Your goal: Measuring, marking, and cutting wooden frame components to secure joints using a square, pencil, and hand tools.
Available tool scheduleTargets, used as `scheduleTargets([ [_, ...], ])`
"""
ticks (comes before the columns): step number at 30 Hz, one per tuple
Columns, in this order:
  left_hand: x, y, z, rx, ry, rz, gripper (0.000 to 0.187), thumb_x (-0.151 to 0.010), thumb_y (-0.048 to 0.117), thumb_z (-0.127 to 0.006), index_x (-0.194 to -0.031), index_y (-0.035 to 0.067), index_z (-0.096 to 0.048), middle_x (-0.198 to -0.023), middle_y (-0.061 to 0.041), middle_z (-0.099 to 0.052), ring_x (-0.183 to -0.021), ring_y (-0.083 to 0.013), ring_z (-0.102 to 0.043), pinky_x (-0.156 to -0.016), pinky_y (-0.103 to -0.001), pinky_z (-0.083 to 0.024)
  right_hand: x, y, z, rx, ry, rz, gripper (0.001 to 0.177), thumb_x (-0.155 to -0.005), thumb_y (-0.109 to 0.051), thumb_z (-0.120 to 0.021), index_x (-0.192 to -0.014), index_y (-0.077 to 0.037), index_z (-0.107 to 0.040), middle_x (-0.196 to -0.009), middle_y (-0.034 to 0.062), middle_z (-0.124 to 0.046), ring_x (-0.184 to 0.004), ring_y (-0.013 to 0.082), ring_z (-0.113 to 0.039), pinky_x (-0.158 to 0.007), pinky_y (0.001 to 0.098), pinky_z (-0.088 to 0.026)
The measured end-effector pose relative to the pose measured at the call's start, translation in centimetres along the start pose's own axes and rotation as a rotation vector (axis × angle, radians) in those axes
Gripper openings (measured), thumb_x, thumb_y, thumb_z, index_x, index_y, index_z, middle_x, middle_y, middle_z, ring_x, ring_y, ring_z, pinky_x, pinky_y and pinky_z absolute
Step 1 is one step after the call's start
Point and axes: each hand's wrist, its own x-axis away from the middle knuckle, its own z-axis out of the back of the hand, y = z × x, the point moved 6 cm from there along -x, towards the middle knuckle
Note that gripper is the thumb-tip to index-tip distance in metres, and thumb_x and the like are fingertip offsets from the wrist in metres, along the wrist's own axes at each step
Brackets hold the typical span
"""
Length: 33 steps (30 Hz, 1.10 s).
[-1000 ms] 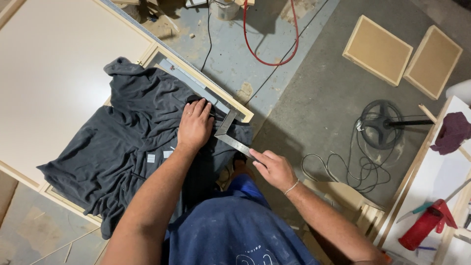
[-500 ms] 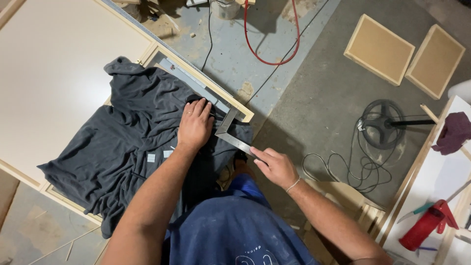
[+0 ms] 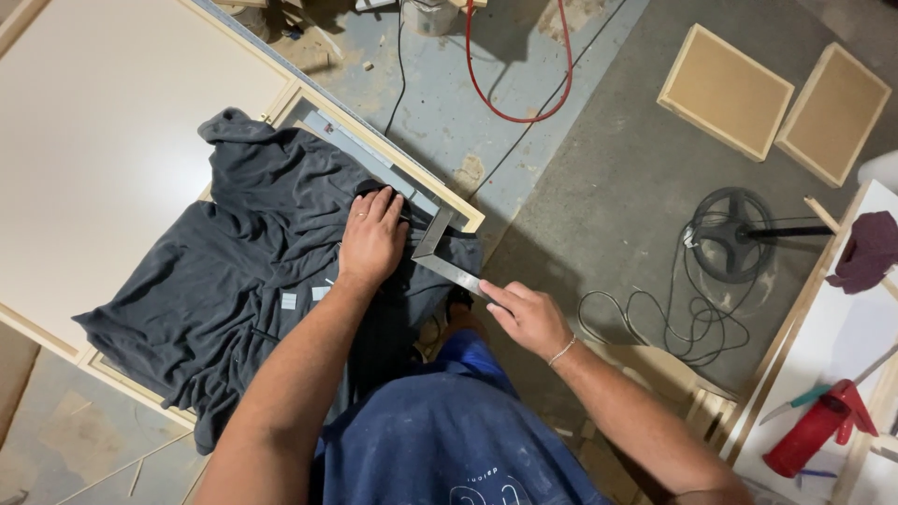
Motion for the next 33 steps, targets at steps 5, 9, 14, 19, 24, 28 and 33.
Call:
scheduleTargets([
  [5, 0.0, 0.2, 0.4, -0.008, 0.003, -0.004, 0.053, -0.088, 0.033, -0.076, -0.137, 0.014, -0.066, -0.143, -0.006, -0.058, -0.136, -0.0271, -0.054, -0.119, -0.046, -0.039, -0.2, 0.1, 0.0, 0.013, -0.006, -0.003, 0.040, -0.090, -0.029, -0.071, -0.130, -0.033, -0.073, -0.080, 0.0037, -0.069, -0.064, 0.0310, -0.070, -0.056, 0.0452, -0.059],
  [9, -0.1, 0.3, 0.8, -0.009, -0.002, -0.003, 0.053, -0.088, 0.033, -0.076, -0.137, 0.014, -0.066, -0.143, -0.006, -0.059, -0.136, -0.0277, -0.054, -0.119, -0.046, -0.040, -0.5, 0.3, 0.2, -0.058, 0.010, -0.034, 0.043, -0.090, -0.024, -0.071, -0.133, -0.032, -0.072, -0.078, 0.0035, -0.068, -0.067, 0.0284, -0.071, -0.057, 0.0418, -0.058],
  [14, -0.4, 0.3, 1.2, 0.024, 0.010, -0.012, 0.051, -0.087, 0.030, -0.077, -0.134, 0.013, -0.067, -0.141, -0.008, -0.060, -0.134, -0.0294, -0.056, -0.118, -0.047, -0.041, 0.5, -0.7, 0.3, -0.090, -0.003, -0.015, 0.042, -0.089, -0.022, -0.072, -0.130, -0.032, -0.074, -0.079, 0.0041, -0.069, -0.067, 0.0296, -0.071, -0.057, 0.0425, -0.059],
  [19, -0.9, -3.4, 1.5, 0.612, 0.033, 0.157, 0.032, -0.097, 0.019, -0.067, -0.129, 0.015, -0.070, -0.126, -0.011, -0.070, -0.123, -0.0342, -0.065, -0.110, -0.050, -0.047, 1.6, -0.6, -1.4, -0.044, -0.042, -0.095, 0.044, -0.087, -0.029, -0.075, -0.131, -0.033, -0.073, -0.091, 0.0014, -0.075, -0.082, 0.0254, -0.076, -0.065, 0.0385, -0.062],
  [24, 2.9, -11.4, 7.7, 0.513, 0.186, 0.517, 0.020, -0.100, 0.031, -0.066, -0.117, 0.024, -0.075, -0.111, 0.000, -0.074, -0.111, -0.0243, -0.070, -0.101, -0.041, -0.053, -1.4, -1.5, -6.0, 0.084, -0.011, 0.007, 0.043, -0.086, -0.037, -0.073, -0.129, -0.041, -0.071, -0.092, -0.0052, -0.075, -0.081, 0.0198, -0.075, -0.066, 0.0362, -0.062],
  [28, 8.9, -14.5, 12.9, 0.421, 0.214, 0.712, 0.017, -0.099, 0.032, -0.071, -0.108, 0.019, -0.078, -0.099, -0.009, -0.076, -0.100, -0.0338, -0.071, -0.090, -0.046, -0.055, -4.6, -5.7, -6.3, 0.115, 0.042, 0.123, 0.042, -0.087, -0.035, -0.076, -0.128, -0.038, -0.072, -0.097, -0.0060, -0.076, -0.082, 0.0176, -0.075, -0.065, 0.0339, -0.061],
  [33, 18.3, -13.7, 13.2, 0.233, 0.076, 0.739, 0.016, -0.098, 0.038, -0.072, -0.104, 0.024, -0.078, -0.094, -0.003, -0.077, -0.096, -0.0284, -0.073, -0.087, -0.044, -0.057, -6.4, -7.0, -9.0, 0.204, -0.044, 0.165, 0.043, -0.090, -0.040, -0.071, -0.133, -0.035, -0.068, -0.088, -0.0007, -0.071, -0.074, 0.0241, -0.073, -0.061, 0.0385, -0.060],
])
